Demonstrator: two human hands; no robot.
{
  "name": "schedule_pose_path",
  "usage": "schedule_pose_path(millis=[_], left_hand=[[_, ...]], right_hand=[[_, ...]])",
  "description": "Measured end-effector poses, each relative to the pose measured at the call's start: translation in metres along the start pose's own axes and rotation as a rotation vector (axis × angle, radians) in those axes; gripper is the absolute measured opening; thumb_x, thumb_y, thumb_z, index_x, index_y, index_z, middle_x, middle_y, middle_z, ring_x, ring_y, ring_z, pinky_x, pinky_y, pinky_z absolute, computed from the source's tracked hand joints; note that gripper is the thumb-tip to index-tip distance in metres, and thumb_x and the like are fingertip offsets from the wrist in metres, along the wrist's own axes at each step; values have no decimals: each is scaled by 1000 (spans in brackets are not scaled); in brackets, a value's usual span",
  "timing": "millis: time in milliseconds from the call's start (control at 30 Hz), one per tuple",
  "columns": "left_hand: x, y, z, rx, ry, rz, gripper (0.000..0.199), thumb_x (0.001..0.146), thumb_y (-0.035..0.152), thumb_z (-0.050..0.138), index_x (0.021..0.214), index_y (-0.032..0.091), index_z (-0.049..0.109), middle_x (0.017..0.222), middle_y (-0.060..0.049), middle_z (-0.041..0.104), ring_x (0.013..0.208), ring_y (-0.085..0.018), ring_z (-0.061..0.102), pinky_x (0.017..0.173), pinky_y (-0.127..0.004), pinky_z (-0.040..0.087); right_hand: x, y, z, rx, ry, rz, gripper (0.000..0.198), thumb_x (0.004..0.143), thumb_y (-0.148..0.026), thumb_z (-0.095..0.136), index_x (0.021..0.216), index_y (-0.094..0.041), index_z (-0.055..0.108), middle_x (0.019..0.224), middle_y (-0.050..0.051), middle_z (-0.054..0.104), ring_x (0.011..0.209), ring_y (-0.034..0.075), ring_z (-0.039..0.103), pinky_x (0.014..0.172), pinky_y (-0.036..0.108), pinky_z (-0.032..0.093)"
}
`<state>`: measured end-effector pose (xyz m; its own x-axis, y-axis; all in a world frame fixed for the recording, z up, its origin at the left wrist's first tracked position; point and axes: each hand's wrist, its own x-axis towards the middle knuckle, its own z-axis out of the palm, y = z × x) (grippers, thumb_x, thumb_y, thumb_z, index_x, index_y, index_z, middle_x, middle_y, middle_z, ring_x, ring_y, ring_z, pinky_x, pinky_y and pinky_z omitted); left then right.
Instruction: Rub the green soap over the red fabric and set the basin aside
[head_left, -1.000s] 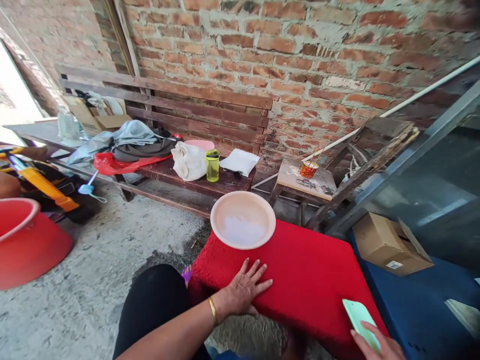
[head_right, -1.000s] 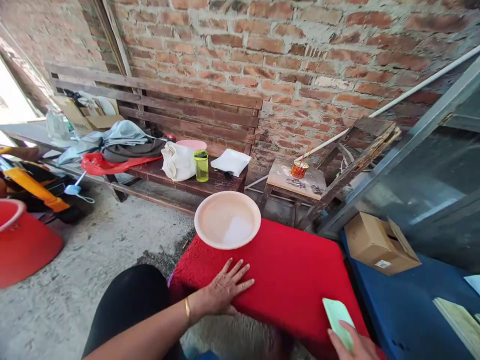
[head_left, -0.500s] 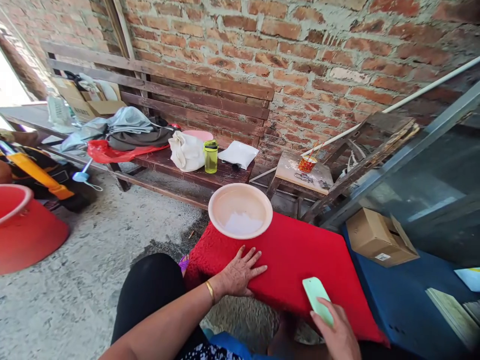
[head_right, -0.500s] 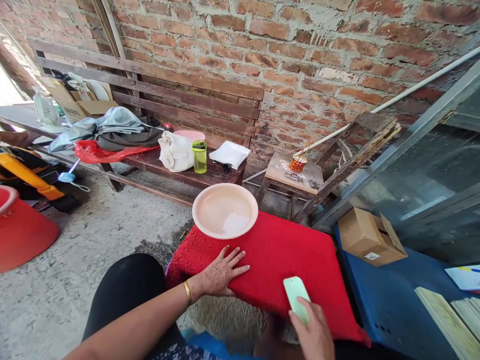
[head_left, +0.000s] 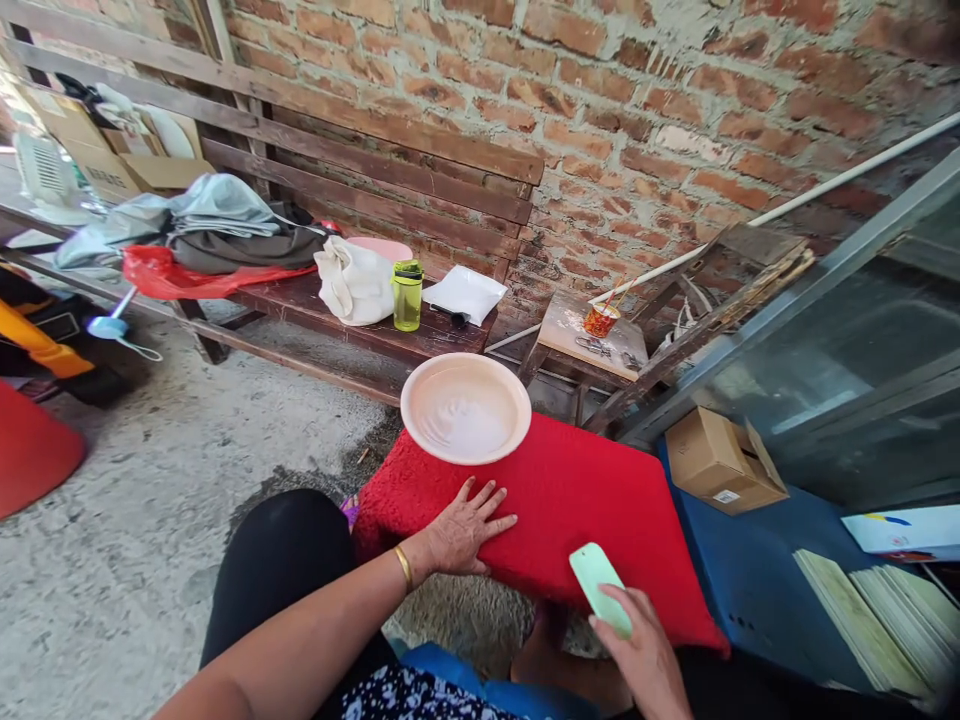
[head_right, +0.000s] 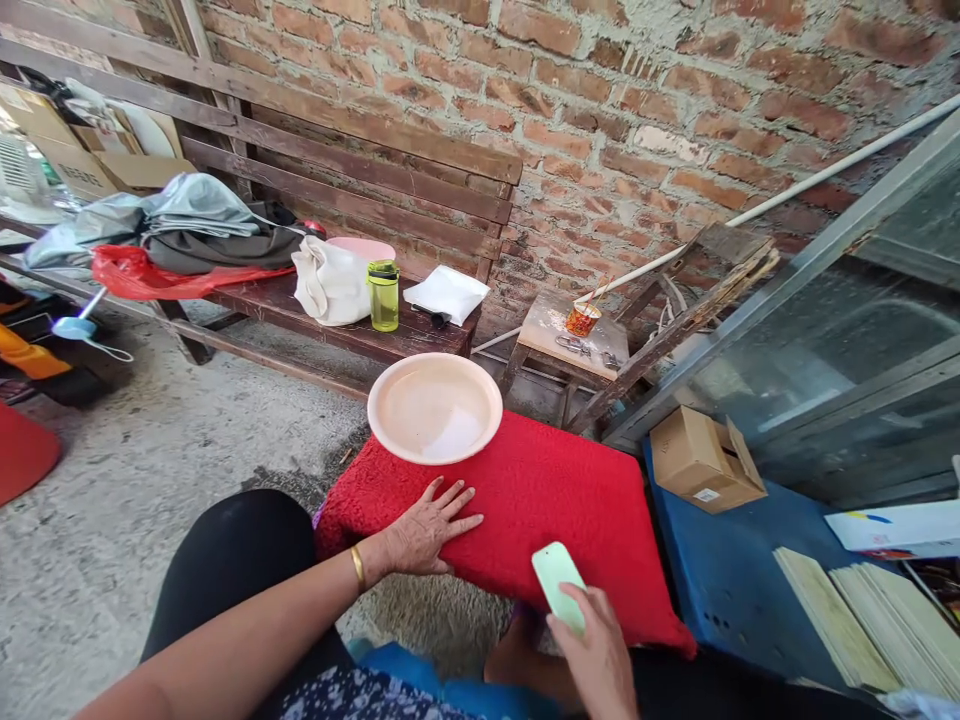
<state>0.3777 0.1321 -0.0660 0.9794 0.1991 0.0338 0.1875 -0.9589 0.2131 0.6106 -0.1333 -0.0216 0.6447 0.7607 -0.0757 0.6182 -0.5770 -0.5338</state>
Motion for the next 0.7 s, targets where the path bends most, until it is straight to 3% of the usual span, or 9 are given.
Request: schedule_pose_path(millis=[133,233,300,400,500,600,700], left_hand=[[0,2,-2,14,16,8,102,72,67,74,157,32,30,166,-18,19,152,-42,15,116,-69,11],[-1,3,-7,11,20,11,100,73,66,73,157,32,30,165,-18,20,151,-42,16,116,-69,12],[-2,3,-10,2,23,17,99,75,67,72,157,32,30,165,-18,21,151,-42,16,116,-68,12],[-2,4,-12,6,6,8,99,74,67,72,157,31,31,165,-18,20,151,-42,16,116,-68,12],[-2,3,-14,4,-20,6,98,75,67,71,157,31,31,165,-18,19,152,-42,15,116,-68,12],[-2,2,-17,-13,-15,23,97,76,67,70,157,31,30,165,-19,19,152,-42,15,117,-68,12],[-3,4,-21,-24,-2,27,95,78,66,69,156,29,32,164,-20,21,151,-42,16,116,-68,13]], right_hand=[[-6,73,-69,-126,105,237,46,64,-61,56,96,-34,74,101,8,67,96,31,68,87,43,54],[-14,90,-99,-358,214,277,52,69,-64,46,100,-32,73,93,12,64,79,36,66,78,53,53],[-18,73,-90,-375,229,158,53,74,-63,45,103,-30,73,99,12,65,85,35,66,81,52,53],[-20,21,-45,-260,130,-119,39,76,-52,54,102,-32,75,114,8,66,103,30,65,90,44,53],[-19,-18,-2,-280,-10,-319,34,73,-36,58,101,-35,76,121,5,67,109,29,64,96,45,50],[-18,-8,-2,-319,-49,-330,35,71,-29,56,99,-36,76,123,4,68,111,30,63,97,49,49],[-27,47,-41,-284,46,-192,30,65,-37,61,90,-36,76,113,5,71,101,33,66,85,49,53]])
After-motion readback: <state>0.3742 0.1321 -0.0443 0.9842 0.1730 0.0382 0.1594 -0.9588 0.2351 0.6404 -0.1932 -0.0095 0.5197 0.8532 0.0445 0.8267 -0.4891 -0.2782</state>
